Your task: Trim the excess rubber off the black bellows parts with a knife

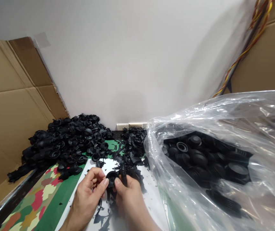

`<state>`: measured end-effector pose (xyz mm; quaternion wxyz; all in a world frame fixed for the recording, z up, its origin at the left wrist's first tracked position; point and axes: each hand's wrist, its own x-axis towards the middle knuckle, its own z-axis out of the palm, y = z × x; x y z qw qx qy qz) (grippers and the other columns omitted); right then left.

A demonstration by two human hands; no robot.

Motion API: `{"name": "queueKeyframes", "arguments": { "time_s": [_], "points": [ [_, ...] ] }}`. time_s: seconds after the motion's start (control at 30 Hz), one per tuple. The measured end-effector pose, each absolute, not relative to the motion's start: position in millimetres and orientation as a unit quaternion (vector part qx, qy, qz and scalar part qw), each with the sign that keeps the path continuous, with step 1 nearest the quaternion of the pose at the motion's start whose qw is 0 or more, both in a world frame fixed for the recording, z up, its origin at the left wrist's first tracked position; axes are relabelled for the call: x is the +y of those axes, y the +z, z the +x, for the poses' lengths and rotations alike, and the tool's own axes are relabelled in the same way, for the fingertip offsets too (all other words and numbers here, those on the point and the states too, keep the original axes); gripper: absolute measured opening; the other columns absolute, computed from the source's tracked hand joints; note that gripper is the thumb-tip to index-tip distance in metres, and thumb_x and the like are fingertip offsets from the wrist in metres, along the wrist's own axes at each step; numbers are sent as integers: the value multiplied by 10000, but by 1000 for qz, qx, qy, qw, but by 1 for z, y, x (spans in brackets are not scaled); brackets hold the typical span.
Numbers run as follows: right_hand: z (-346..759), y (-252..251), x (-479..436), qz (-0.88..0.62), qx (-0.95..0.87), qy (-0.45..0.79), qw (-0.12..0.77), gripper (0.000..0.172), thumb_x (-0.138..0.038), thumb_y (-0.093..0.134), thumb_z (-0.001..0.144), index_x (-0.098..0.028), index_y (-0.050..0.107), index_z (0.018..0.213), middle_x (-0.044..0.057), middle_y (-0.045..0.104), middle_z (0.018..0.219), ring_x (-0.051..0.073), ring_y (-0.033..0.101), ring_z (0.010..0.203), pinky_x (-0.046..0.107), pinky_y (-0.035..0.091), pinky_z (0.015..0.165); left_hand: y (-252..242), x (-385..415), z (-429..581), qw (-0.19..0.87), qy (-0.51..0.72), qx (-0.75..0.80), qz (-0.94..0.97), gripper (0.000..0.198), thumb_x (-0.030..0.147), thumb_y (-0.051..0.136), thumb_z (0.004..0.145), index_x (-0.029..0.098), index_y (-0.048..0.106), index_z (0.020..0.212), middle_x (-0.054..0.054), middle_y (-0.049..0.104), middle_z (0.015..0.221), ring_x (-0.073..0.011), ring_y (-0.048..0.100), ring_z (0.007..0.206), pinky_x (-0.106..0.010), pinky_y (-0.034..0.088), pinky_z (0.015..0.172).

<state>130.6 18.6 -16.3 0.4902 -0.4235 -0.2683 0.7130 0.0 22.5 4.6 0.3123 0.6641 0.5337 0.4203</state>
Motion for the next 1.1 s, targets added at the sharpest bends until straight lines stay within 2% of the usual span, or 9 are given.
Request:
{"name": "queueKeyframes", "arguments": {
  "time_s": [0.07, 0.17, 0.3, 0.4, 0.57, 0.73, 0.97, 1.03, 1.1],
  "points": [
    [131, -14, 18, -430, -263, 713, 488, 420, -554, 707, 619, -203, 479, 653, -118, 321, 314, 32, 185, 279, 203, 81, 333, 7, 21, 0, 235, 417, 516, 710, 29, 233, 521, 848, 223, 542, 829, 17, 551, 732, -133, 535, 612, -240, 456, 566],
    [130, -13, 19, -440, -263, 711, 481, 410, -539, 708, 609, -201, 482, 656, -123, 314, 312, 32, 189, 279, 201, 79, 336, 9, 21, -1, 133, 414, 460, 774, 119, 164, 499, 860, 224, 598, 884, -28, 565, 856, -153, 574, 719, -253, 477, 628],
    [126, -20, 23, -447, -253, 705, 489, 442, -550, 735, 538, -202, 478, 632, -135, 297, 314, 24, 170, 278, 205, 83, 340, 9, 21, -3, 57, 376, 430, 819, 203, 104, 475, 864, 210, 631, 938, -43, 556, 838, -163, 567, 726, -277, 469, 633],
    [124, -25, 25, -437, -240, 702, 508, 490, -562, 770, 466, -200, 470, 605, -143, 277, 338, 13, 150, 298, 203, 83, 351, 10, 22, -5, 50, 348, 448, 822, 181, 131, 474, 870, 200, 637, 910, -43, 599, 805, -182, 579, 728, -315, 460, 660],
    [129, -23, 21, -381, -267, 718, 518, 462, -533, 776, 548, -178, 496, 647, -110, 365, 443, 16, 207, 349, 185, 107, 361, 17, 24, -6, 125, 337, 486, 797, 193, 206, 472, 884, 206, 652, 815, -44, 640, 778, -195, 602, 741, -315, 462, 672],
    [127, -29, 25, -374, -267, 702, 544, 510, -571, 792, 479, -166, 531, 645, -115, 346, 422, 10, 187, 327, 184, 95, 340, 23, 24, -5, 174, 336, 508, 773, 164, 192, 508, 858, 218, 657, 794, -37, 656, 783, -199, 612, 752, -309, 459, 678],
    [128, -37, 26, -377, -328, 673, 545, 483, -595, 734, 576, -170, 557, 724, -131, 271, 402, 39, 190, 358, 201, 145, 370, 20, 21, 1, 84, 289, 513, 804, 200, 152, 446, 890, 211, 624, 820, -25, 650, 784, -192, 595, 714, -330, 412, 678],
    [130, -32, 23, -378, -360, 659, 541, 437, -568, 708, 628, -171, 558, 733, -116, 299, 431, 57, 230, 388, 211, 194, 396, 18, 20, 2, 49, 282, 505, 814, 211, 139, 423, 897, 198, 609, 816, -29, 639, 769, -191, 579, 688, -331, 408, 664],
    [134, -24, 21, -393, -398, 632, 537, 342, -488, 675, 693, -168, 568, 746, -80, 389, 494, 85, 314, 448, 226, 267, 447, 17, 20, 3, 17, 275, 497, 823, 219, 119, 409, 893, 186, 596, 802, -33, 625, 749, -194, 561, 664, -328, 404, 636]
  ]
}}
